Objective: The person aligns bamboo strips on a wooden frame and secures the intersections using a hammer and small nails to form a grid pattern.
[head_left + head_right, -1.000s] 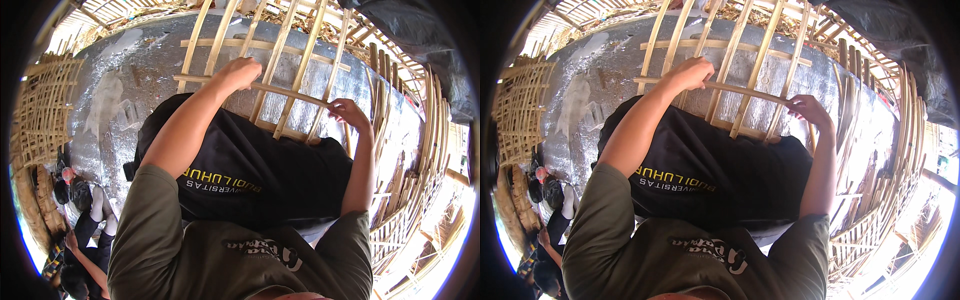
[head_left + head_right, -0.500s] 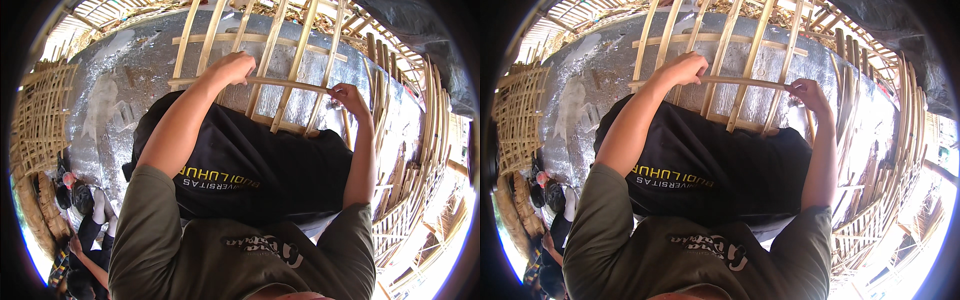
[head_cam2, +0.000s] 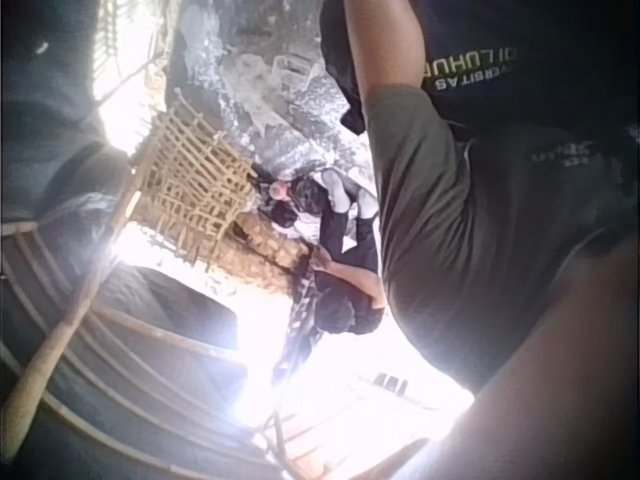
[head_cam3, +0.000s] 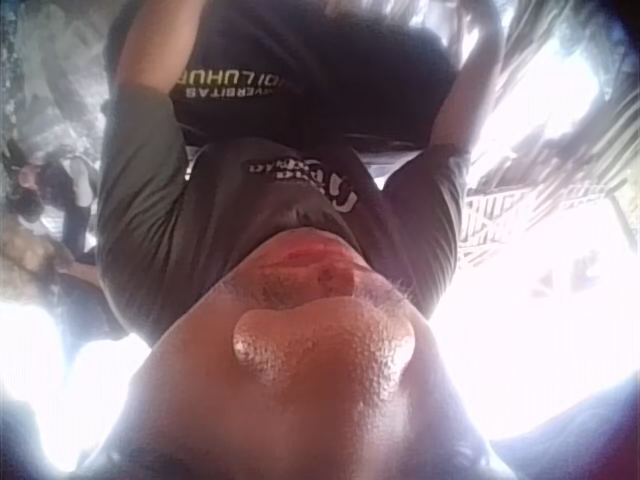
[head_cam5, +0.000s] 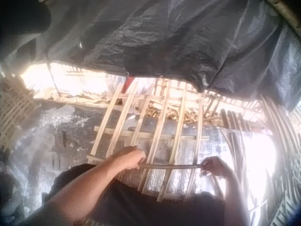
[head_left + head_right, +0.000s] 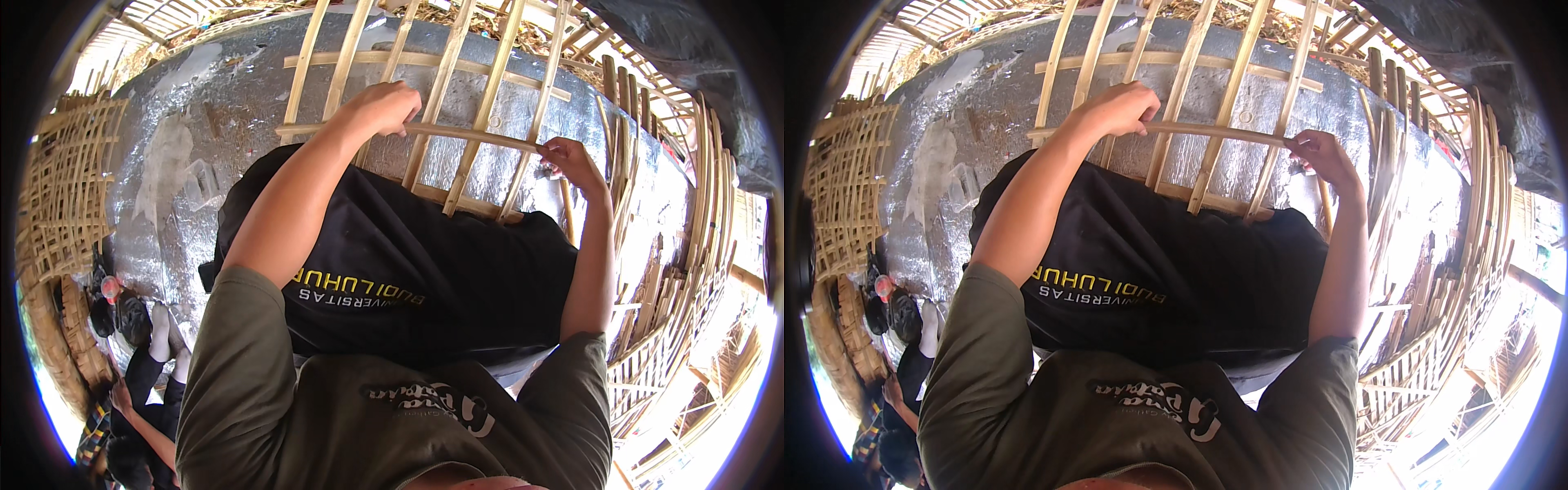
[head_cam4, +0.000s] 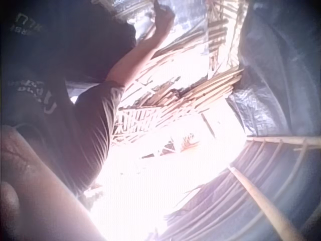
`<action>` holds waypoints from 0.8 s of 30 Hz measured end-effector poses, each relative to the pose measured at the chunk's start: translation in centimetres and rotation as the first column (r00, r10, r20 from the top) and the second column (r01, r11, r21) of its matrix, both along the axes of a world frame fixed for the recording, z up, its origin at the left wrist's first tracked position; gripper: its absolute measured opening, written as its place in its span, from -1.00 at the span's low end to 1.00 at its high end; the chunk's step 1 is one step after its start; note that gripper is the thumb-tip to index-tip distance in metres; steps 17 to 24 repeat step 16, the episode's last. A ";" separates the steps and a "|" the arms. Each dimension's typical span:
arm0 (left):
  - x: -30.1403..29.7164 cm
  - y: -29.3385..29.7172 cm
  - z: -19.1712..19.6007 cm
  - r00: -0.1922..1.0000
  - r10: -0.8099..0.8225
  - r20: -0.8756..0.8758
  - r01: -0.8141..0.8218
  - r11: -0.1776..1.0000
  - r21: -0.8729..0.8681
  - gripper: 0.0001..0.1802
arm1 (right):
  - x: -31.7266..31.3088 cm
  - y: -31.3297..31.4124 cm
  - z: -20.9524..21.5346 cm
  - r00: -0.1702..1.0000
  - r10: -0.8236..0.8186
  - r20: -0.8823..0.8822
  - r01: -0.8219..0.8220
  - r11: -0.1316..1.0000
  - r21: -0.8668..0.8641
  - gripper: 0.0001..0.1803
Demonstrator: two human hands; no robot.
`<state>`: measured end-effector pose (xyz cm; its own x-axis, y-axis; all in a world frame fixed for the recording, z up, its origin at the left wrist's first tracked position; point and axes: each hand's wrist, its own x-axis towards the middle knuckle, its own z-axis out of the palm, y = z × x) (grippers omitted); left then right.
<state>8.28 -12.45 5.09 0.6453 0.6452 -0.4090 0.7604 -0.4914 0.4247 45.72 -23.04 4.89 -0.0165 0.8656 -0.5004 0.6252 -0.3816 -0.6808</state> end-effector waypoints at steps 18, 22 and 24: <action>-0.3 0.0 0.3 1.000 -0.029 -0.006 0.029 0.999 0.033 -0.74 | 0.1 -0.1 -0.2 1.000 -0.002 0.022 0.003 0.999 -0.035 -0.52; -0.3 0.0 0.3 1.000 -0.029 -0.006 0.029 0.999 0.033 -0.74 | 0.1 -0.1 -0.2 1.000 -0.002 0.022 0.003 0.999 -0.035 -0.52; -0.3 0.0 0.3 1.000 -0.029 -0.006 0.029 0.999 0.033 -0.74 | 0.1 -0.1 -0.2 1.000 -0.002 0.022 0.003 0.999 -0.035 -0.52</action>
